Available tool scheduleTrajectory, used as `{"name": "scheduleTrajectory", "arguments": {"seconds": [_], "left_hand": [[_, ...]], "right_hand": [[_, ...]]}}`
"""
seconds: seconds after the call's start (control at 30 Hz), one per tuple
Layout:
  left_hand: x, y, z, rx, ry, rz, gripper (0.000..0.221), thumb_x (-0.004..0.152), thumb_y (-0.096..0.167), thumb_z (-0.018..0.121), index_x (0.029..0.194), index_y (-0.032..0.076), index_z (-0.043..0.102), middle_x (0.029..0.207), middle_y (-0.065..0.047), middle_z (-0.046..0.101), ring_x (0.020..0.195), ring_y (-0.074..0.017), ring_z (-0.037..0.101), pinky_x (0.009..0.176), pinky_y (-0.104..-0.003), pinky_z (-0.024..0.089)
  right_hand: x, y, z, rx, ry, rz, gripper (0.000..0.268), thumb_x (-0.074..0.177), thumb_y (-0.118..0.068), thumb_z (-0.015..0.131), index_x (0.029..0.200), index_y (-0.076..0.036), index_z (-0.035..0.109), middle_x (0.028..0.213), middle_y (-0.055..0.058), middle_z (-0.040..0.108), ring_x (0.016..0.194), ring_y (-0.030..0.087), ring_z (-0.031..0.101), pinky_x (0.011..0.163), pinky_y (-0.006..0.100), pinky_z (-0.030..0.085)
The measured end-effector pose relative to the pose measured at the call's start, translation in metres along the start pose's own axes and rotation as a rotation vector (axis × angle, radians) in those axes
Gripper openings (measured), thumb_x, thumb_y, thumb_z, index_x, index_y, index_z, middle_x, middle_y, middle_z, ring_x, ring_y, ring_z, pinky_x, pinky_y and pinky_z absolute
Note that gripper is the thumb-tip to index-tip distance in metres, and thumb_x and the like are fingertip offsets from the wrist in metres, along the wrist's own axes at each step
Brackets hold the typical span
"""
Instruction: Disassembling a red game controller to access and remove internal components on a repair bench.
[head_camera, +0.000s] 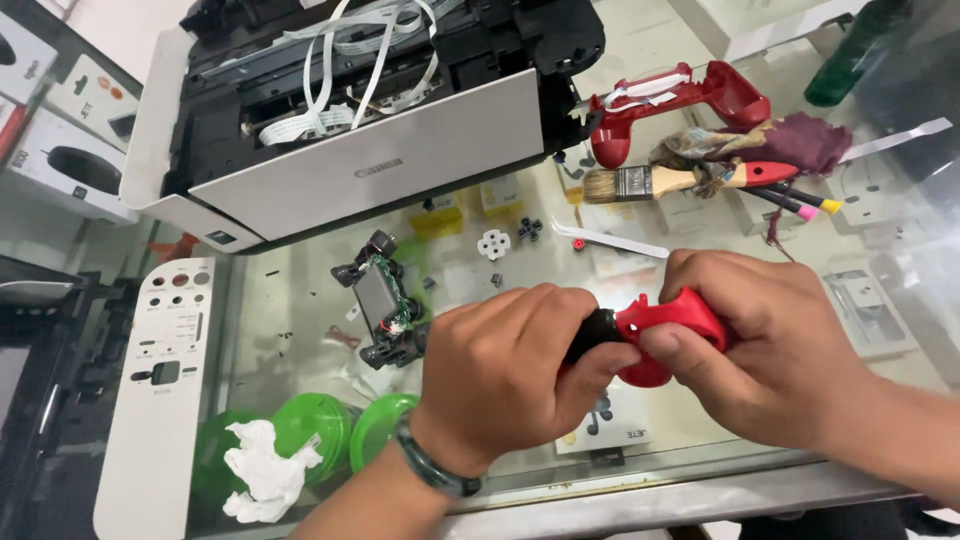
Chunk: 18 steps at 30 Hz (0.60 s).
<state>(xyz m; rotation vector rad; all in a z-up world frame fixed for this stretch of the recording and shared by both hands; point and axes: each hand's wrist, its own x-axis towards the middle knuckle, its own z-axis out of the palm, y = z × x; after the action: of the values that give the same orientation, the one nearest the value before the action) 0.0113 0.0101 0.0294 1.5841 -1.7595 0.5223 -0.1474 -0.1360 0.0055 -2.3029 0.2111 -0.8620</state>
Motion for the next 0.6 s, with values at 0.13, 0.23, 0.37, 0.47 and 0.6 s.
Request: {"name": "scheduleTrajectory", "arguments": {"seconds": [0.13,0.23,0.37,0.47,0.6], "left_hand": [[0.005,0.003,-0.005,-0.083,-0.033,-0.001,0.038,0.105,0.039,0.050,0.089,0.005,0.058,0.067,-0.003,0.054,0.053,-0.0223,0.052,0.047,-0.035,0.038],[0.007,0.003,-0.007,-0.127,-0.029,0.038,0.039,0.105,0.039,0.048,0.089,0.005,0.058,0.065,-0.004,0.048,0.050,-0.0224,0.045,0.047,-0.035,0.033],[0.007,0.003,-0.009,-0.136,-0.037,0.055,0.037,0.102,0.041,0.056,0.090,0.006,0.058,0.064,-0.003,0.048,0.050,-0.0225,0.045,0.048,-0.035,0.034],[0.009,0.002,-0.009,-0.157,-0.058,0.052,0.036,0.102,0.041,0.055,0.091,0.007,0.059,0.065,-0.003,0.050,0.051,-0.0227,0.047,0.049,-0.035,0.036],[0.009,0.000,-0.007,-0.182,-0.060,0.030,0.037,0.104,0.040,0.050,0.088,0.007,0.058,0.066,-0.004,0.051,0.052,-0.0225,0.049,0.049,-0.035,0.037]], "right_hand": [[0.001,-0.002,-0.006,0.015,-0.017,-0.038,0.029,0.096,-0.030,0.054,0.077,-0.009,0.049,0.062,0.002,0.046,0.051,0.020,0.038,0.050,0.031,0.031],[0.002,-0.005,-0.012,0.056,-0.019,-0.115,0.035,0.097,-0.029,0.050,0.070,-0.008,0.043,0.062,0.003,0.042,0.053,0.021,0.035,0.050,0.030,0.027],[0.003,-0.005,-0.016,0.002,-0.062,-0.123,0.032,0.095,-0.034,0.053,0.075,-0.008,0.049,0.065,0.003,0.047,0.052,0.022,0.034,0.049,0.031,0.027],[0.004,-0.006,-0.018,0.038,-0.061,-0.133,0.033,0.095,-0.034,0.052,0.075,-0.008,0.050,0.063,0.004,0.045,0.052,0.022,0.032,0.049,0.030,0.027],[0.002,-0.001,-0.014,-0.010,-0.074,-0.075,0.033,0.096,-0.036,0.050,0.076,-0.010,0.051,0.063,0.001,0.048,0.052,0.021,0.036,0.050,0.031,0.029]]}}
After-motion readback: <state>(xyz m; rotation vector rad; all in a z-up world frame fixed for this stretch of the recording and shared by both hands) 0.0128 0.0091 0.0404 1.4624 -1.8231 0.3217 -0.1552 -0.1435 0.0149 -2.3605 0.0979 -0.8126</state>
